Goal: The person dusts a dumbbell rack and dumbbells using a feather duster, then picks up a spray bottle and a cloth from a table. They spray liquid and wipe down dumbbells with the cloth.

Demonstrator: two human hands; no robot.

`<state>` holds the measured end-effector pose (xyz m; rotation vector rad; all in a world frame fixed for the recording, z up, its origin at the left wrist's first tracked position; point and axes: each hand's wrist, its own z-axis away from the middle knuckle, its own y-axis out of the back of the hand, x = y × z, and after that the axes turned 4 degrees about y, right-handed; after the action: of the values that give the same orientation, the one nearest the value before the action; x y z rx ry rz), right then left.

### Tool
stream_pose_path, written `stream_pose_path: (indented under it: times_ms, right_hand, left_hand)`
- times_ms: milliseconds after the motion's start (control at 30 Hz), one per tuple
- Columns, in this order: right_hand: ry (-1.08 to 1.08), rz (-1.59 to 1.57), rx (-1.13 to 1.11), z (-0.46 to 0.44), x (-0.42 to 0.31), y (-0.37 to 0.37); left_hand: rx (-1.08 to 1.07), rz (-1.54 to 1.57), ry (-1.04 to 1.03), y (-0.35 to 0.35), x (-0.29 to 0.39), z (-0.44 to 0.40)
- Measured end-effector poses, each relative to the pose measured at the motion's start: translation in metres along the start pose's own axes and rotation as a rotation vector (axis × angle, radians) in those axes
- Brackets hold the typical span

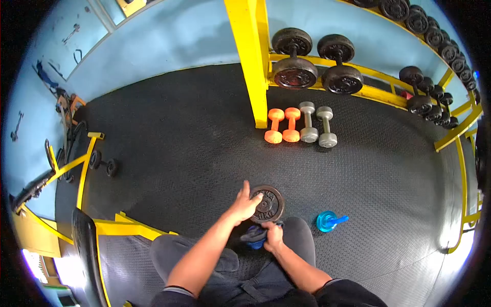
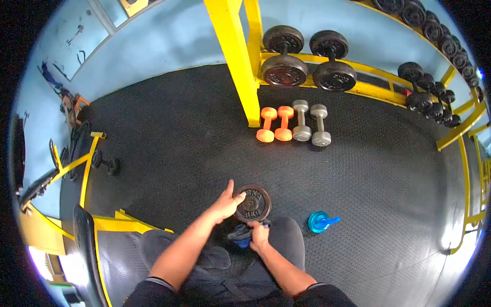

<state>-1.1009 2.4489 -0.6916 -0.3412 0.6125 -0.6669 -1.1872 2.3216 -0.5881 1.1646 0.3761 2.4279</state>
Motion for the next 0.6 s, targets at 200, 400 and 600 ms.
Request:
stream_pose_path:
  times_ms: [200,400,600]
  right_hand:
    - [0.942,1.118,-0.069,0.058,-0.041,-0.027]
    - [1.072,2.142,0.117,-0.004,-0.044,-0.09]
    - [1.067,2.226,-0.54,0.027,-0.037,-0.031]
  left_hand:
    - [-0.116,-0.014,-0.379,0.102,0.052,0.086]
    - [0.148,-0.799,-0.161,0.13,0.047,0.116]
    - [-0.036,-0.695,-0.174,0.126,0.049,0.106]
